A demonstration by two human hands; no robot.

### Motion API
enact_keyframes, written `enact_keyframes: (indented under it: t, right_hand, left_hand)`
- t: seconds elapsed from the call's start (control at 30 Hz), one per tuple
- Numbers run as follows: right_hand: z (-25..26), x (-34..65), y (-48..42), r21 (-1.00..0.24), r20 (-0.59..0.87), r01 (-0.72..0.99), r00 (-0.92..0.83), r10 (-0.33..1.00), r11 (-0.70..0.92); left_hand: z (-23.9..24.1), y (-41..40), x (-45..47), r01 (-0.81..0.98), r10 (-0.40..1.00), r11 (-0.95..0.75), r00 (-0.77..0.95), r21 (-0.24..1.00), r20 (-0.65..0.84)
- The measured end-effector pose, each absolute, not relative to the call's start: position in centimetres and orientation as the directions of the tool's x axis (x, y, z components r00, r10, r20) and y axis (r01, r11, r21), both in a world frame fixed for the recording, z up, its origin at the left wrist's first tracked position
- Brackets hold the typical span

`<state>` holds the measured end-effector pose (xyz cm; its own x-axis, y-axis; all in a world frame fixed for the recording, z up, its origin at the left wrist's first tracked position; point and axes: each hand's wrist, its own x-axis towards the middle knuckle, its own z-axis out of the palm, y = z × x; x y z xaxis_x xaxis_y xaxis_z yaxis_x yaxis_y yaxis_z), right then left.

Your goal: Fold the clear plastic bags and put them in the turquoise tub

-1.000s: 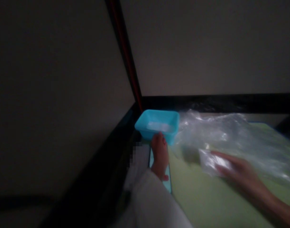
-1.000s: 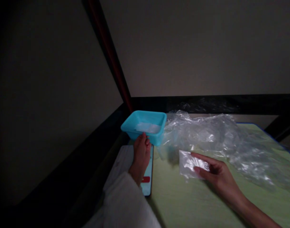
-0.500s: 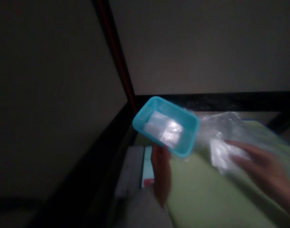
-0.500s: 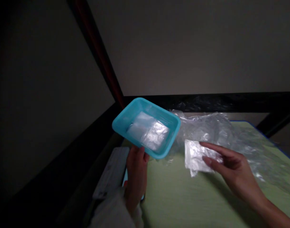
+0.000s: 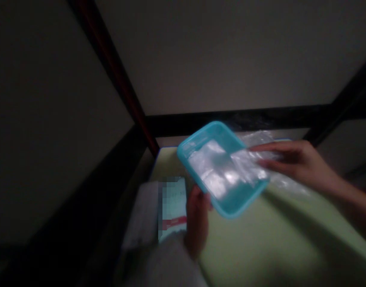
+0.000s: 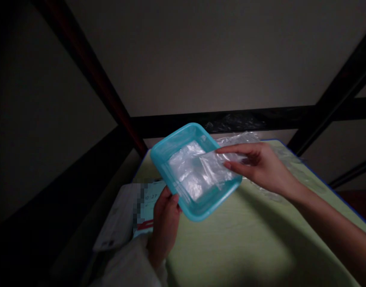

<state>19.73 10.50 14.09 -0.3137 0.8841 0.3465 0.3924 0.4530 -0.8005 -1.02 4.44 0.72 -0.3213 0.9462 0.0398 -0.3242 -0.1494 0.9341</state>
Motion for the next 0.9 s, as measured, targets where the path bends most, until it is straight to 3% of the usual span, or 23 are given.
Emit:
enact_keyframes:
  t: [0.2, 0.5, 0.7, 0.8, 0.9]
  right_hand:
    - [14.7, 18.6, 11.8, -0.706, 0.35, 0.408, -0.51, 0.786, 0.579]
    - [14.1, 18.0, 13.5, -0.604, 0.407, 0.444, -0.543, 0.735, 0.662]
    - [14.0, 15.9, 14.4, -0.551, 0.268, 0.492, -0.66, 0.702, 0.673]
    - [13.7, 14.8, 14.3, -0.499, 0.35, 0.511, -0.62, 0.702, 0.7]
    - [13.6, 14.2, 14.1, -0.378, 0.52, 0.525, -0.561, 0.643, 0.763]
  left_hand:
    - [0.7, 4.3, -1.0, -0.315, 0.957, -0.133, -0.289, 0.94, 0.039]
    - [0.6, 4.5, -1.0, -0.301, 0.966, -0.095, -0.257, 0.949, 0.015]
    - [0.5, 4.5, -0.9, -0.29, 0.967, -0.075, -0.254, 0.954, -0.001]
    - [0.6, 4.4, -0.9, -0.293, 0.968, -0.072, -0.252, 0.953, -0.004]
    - [0.8, 4.3, -0.9, -0.301, 0.97, -0.073, -0.244, 0.951, -0.003]
